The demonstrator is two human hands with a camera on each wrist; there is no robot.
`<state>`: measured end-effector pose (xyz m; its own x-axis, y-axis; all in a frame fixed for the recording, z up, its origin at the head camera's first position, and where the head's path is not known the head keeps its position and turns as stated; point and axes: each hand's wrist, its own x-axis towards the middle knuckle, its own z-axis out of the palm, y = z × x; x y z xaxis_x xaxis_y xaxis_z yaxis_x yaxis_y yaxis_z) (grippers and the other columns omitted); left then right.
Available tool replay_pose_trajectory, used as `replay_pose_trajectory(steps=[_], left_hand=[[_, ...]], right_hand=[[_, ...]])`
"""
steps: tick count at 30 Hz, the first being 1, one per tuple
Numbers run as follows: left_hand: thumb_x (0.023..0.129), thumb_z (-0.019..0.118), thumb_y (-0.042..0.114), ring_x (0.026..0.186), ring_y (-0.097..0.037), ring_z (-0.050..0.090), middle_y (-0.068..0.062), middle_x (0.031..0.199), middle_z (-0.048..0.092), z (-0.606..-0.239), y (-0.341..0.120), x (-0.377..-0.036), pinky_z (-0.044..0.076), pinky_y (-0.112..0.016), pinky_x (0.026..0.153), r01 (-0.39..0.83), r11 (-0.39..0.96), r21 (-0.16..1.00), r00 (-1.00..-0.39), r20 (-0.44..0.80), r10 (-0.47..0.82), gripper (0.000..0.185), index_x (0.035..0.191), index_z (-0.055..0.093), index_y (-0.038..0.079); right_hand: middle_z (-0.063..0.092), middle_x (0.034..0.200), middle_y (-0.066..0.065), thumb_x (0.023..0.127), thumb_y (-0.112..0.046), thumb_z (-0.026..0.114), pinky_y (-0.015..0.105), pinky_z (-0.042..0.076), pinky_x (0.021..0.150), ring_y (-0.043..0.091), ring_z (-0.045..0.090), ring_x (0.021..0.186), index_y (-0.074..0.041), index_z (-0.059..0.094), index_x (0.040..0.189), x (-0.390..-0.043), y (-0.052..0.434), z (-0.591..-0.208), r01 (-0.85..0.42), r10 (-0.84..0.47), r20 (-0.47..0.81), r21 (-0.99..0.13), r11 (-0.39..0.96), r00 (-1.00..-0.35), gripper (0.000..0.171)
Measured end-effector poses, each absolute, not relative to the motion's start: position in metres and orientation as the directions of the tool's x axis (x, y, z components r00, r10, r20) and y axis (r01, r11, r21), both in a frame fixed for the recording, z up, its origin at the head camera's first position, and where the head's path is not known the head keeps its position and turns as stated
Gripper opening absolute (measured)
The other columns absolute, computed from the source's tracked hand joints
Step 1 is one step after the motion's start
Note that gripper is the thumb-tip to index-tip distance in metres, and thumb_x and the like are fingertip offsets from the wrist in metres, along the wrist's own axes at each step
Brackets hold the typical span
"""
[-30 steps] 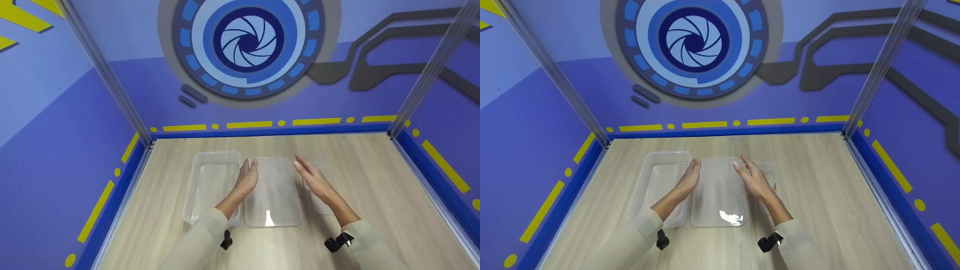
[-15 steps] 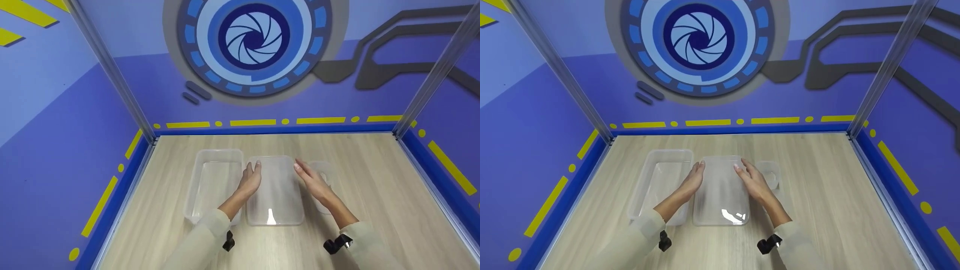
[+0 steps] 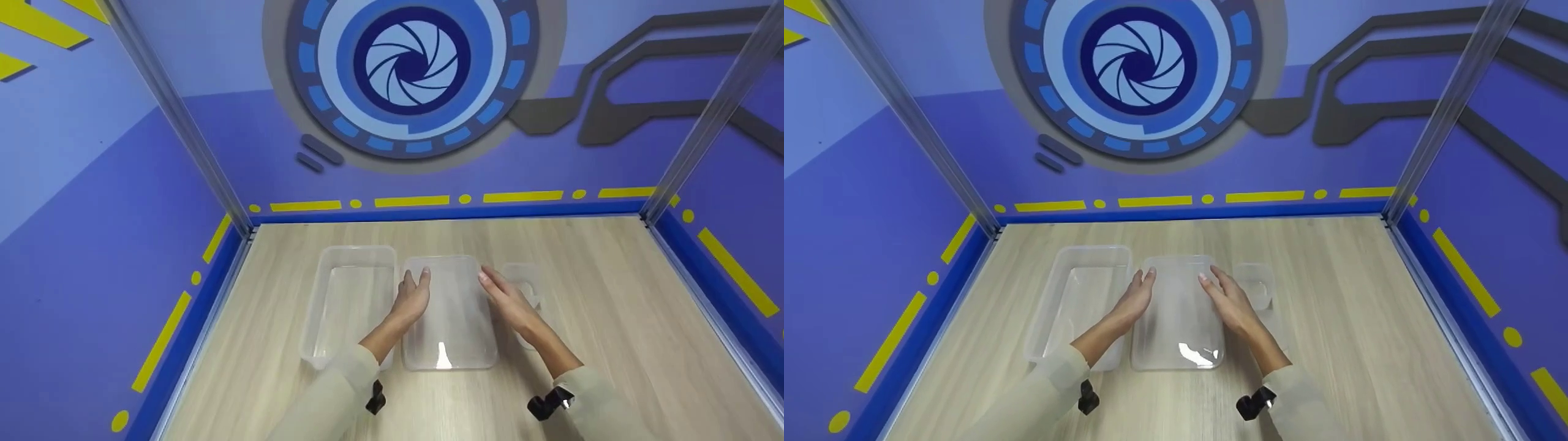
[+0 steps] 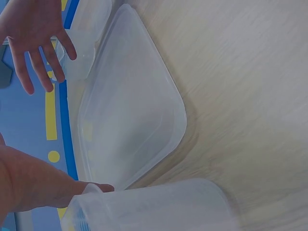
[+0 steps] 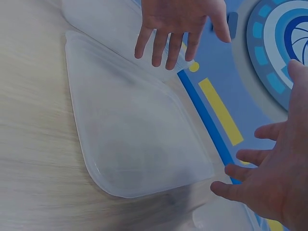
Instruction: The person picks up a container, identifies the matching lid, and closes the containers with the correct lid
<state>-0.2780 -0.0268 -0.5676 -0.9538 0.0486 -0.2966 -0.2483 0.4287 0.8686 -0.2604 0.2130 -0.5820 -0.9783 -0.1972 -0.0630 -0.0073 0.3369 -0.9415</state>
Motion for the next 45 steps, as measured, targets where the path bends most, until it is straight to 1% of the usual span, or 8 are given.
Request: replay_pose_trajectory(steps=[8,15,21,27,30,36,41,45], left_hand=[[0.108,0.023,0.066,0.158,-0.048,0.017,-0.029,0.172,0.016,-0.571,-0.026,-0.28,0.017,-0.061,0.127,-0.264,0.43,0.864,-0.951,-0.307,0.033,0.091,0.168,0.009,0.0],[0.108,0.025,0.065,0.158,-0.049,0.016,-0.029,0.172,0.013,-0.573,-0.027,-0.279,0.017,-0.064,0.126,-0.319,0.409,0.855,-0.937,-0.349,-0.001,0.09,0.169,0.009,0.0],[0.108,0.025,0.064,0.158,-0.05,0.014,-0.031,0.171,0.013,-0.574,-0.026,-0.278,0.016,-0.064,0.126,-0.365,0.406,0.838,-0.92,-0.39,-0.023,0.09,0.168,0.011,-0.002],[0.109,0.026,0.062,0.158,-0.052,0.01,-0.033,0.171,0.011,-0.577,-0.027,-0.276,0.013,-0.067,0.125,-0.411,0.387,0.825,-0.898,-0.439,-0.018,0.091,0.167,0.005,-0.004],[0.109,0.026,0.061,0.158,-0.053,0.008,-0.034,0.171,0.009,-0.578,-0.027,-0.275,0.012,-0.068,0.125,-0.412,0.39,0.824,-0.896,-0.444,-0.01,0.09,0.167,0.004,-0.005],[0.109,0.025,0.06,0.158,-0.053,0.009,-0.034,0.171,0.008,-0.579,-0.024,-0.275,0.015,-0.067,0.125,-0.402,0.417,0.815,-0.898,-0.44,-0.007,0.089,0.167,0.006,-0.005],[0.11,0.026,0.059,0.159,-0.05,0.007,-0.034,0.171,0.007,-0.581,-0.024,-0.274,0.013,-0.065,0.126,-0.404,0.411,0.818,-0.899,-0.438,-0.011,0.089,0.167,0.006,-0.005],[0.11,0.027,0.058,0.159,-0.05,0.004,-0.034,0.171,0.004,-0.581,-0.022,-0.273,0.011,-0.066,0.125,-0.403,0.397,0.824,-0.9,-0.435,-0.012,0.088,0.166,0.006,-0.006]], right_hand=[[0.019,0.175,0.018,0.109,-0.062,0.04,0.061,0.012,0.127,0.041,0.013,0.161,-0.008,0.024,0.169,-0.262,0.209,-0.586,0.043,-0.176,-0.106,-0.942,0.332,-0.979,0.082],[0.015,0.175,0.02,0.109,-0.064,0.038,0.059,0.008,0.128,0.041,0.009,0.162,-0.004,0.021,0.168,-0.264,0.203,-0.594,0.075,-0.182,-0.132,-0.953,0.294,-0.974,0.086],[0.014,0.175,0.021,0.108,-0.068,0.038,0.06,0.007,0.128,0.041,0.008,0.162,-0.003,0.019,0.168,-0.262,0.199,-0.603,0.125,-0.171,-0.182,-0.945,0.302,-0.968,0.091],[0.014,0.175,0.022,0.105,-0.072,0.039,0.06,0.006,0.128,0.041,0.008,0.162,-0.002,0.019,0.168,-0.259,0.196,-0.606,0.146,-0.165,-0.206,-0.938,0.314,-0.965,0.097],[0.016,0.174,0.022,0.105,-0.072,0.041,0.059,0.006,0.128,0.041,0.009,0.162,-0.001,0.02,0.168,-0.259,0.196,-0.607,0.137,-0.158,-0.194,-0.94,0.312,-0.968,0.097],[0.022,0.172,0.025,0.106,-0.07,0.041,0.059,0.01,0.128,0.042,0.014,0.16,0.002,0.023,0.166,-0.257,0.197,-0.608,0.135,-0.138,-0.189,-0.935,0.329,-0.972,0.095],[0.018,0.172,0.028,0.107,-0.067,0.041,0.058,0.007,0.128,0.044,0.011,0.16,0.007,0.021,0.165,-0.258,0.197,-0.608,0.163,-0.131,-0.207,-0.944,0.287,-0.97,0.096],[0.015,0.172,0.029,0.108,-0.066,0.041,0.058,0.004,0.129,0.044,0.008,0.161,0.009,0.019,0.164,-0.259,0.196,-0.606,0.189,-0.131,-0.225,-0.952,0.239,-0.966,0.096]])
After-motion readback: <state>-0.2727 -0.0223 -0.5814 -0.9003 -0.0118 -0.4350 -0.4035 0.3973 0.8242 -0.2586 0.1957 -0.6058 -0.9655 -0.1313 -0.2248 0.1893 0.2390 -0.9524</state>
